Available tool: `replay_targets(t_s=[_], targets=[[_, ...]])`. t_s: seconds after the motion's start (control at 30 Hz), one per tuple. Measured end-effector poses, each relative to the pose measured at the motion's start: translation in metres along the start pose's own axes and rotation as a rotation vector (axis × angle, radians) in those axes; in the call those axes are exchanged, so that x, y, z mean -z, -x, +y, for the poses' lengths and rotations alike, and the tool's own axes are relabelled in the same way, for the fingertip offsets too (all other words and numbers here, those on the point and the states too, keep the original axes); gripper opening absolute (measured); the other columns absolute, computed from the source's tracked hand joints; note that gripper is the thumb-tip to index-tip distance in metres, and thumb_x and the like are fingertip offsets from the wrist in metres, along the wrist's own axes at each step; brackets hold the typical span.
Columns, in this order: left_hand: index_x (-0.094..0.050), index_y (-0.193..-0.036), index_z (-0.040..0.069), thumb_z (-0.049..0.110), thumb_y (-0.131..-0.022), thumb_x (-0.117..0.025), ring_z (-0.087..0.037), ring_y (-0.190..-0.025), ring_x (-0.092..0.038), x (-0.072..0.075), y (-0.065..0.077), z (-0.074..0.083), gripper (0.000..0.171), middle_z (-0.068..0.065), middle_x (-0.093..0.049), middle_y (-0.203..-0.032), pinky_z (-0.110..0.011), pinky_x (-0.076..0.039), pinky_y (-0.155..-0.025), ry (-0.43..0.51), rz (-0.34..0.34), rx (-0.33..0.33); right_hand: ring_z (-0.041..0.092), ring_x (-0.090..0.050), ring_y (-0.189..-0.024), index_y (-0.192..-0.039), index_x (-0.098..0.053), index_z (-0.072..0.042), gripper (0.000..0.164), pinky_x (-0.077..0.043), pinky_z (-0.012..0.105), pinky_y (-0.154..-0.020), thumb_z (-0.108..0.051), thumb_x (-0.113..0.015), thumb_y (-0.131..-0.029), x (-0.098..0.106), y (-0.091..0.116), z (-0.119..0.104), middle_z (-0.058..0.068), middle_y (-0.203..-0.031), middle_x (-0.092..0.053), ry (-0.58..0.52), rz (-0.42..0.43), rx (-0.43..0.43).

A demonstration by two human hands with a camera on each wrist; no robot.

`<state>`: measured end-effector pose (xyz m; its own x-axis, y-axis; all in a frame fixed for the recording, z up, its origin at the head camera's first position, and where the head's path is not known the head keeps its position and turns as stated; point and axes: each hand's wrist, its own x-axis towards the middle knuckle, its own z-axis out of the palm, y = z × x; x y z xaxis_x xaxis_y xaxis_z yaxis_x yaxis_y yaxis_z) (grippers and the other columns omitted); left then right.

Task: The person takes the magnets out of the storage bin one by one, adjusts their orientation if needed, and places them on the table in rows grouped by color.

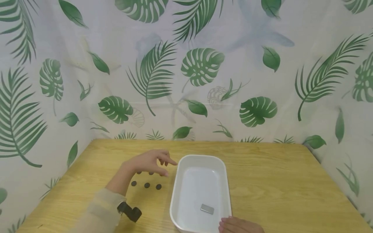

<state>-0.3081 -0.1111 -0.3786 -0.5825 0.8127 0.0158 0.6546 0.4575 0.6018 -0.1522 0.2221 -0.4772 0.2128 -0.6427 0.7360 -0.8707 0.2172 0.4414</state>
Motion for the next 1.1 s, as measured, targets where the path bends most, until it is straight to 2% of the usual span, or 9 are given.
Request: replay_targets(t_s=[0.1,0.27,0.43,0.57,0.83,1.0,1.1], targets=[[-0.066,-0.121,0.017,0.031,-0.082,-0.074,-0.013,-0.079,-0.047,-0.002,-0.011,0.006,0.043,0.004,-0.054,-0.090,-0.024,-0.040,-0.067,-0.040,-0.015,-0.017,0.027,-0.043,-0.131,-0.121,-0.057,0.012,0.037,-0.035,0.028,-0.105,-0.015,-0.042,-0.100,-0.001,-0.001,0.003,0.020,-0.136,-0.046,-0.010,0.001,0.036],[-0.067,-0.120,0.022,0.035,-0.079,-0.076,-0.016,-0.084,-0.047,-0.002,-0.026,0.022,0.044,0.004,-0.055,-0.092,-0.023,-0.039,-0.069,-0.062,-0.044,0.001,0.032,-0.037,-0.135,-0.129,-0.046,0.015,0.040,-0.031,0.031,-0.108,-0.012,-0.035,-0.102,-0.003,0.001,0.008,0.025,-0.140,-0.040,-0.009,-0.038,0.110],[-0.066,-0.121,0.022,0.038,-0.079,-0.076,-0.015,-0.085,-0.047,-0.004,-0.041,0.037,0.046,-0.005,-0.058,-0.098,-0.022,-0.040,-0.067,-0.071,-0.057,-0.007,0.030,-0.038,-0.134,-0.130,-0.048,0.012,0.040,-0.031,0.030,-0.108,-0.014,-0.037,-0.102,-0.003,0.005,0.007,0.022,-0.140,-0.040,-0.002,-0.052,0.084],[-0.066,-0.122,0.021,0.039,-0.080,-0.075,-0.012,-0.083,-0.046,-0.007,-0.050,0.041,0.047,-0.004,-0.058,-0.098,-0.020,-0.040,-0.067,-0.101,-0.074,-0.040,0.031,-0.035,-0.136,-0.133,-0.044,0.012,0.041,-0.029,0.031,-0.110,-0.014,-0.035,-0.102,-0.002,0.007,0.008,0.023,-0.142,-0.037,0.005,-0.078,0.093],[-0.067,-0.119,0.016,0.031,-0.079,-0.077,-0.009,-0.075,-0.047,-0.022,-0.065,0.035,0.044,0.000,-0.058,-0.089,-0.018,-0.041,-0.065,-0.022,-0.090,-0.066,0.031,-0.035,-0.136,-0.132,-0.044,0.014,0.041,-0.030,0.031,-0.109,-0.013,-0.035,-0.102,-0.002,0.002,0.009,0.024,-0.142,-0.036,0.005,-0.066,0.098],[-0.068,-0.119,0.016,0.031,-0.080,-0.076,-0.006,-0.074,-0.048,-0.035,-0.077,0.031,0.042,0.004,-0.059,-0.088,-0.017,-0.041,-0.065,-0.001,-0.126,-0.059,0.026,-0.038,-0.134,-0.131,-0.049,0.009,0.040,-0.032,0.028,-0.108,-0.017,-0.040,-0.101,0.001,0.001,0.005,0.019,-0.142,-0.039,0.006,-0.067,0.023],[-0.069,-0.117,0.016,0.030,-0.081,-0.075,-0.005,-0.075,-0.049,-0.042,-0.084,0.030,0.040,0.006,-0.059,-0.086,-0.017,-0.042,-0.065,0.051,-0.163,-0.027,0.022,-0.039,-0.134,-0.130,-0.052,0.005,0.040,-0.031,0.026,-0.107,-0.020,-0.042,-0.101,0.004,0.004,0.001,0.014,-0.142,-0.040,0.010,-0.091,-0.032]])
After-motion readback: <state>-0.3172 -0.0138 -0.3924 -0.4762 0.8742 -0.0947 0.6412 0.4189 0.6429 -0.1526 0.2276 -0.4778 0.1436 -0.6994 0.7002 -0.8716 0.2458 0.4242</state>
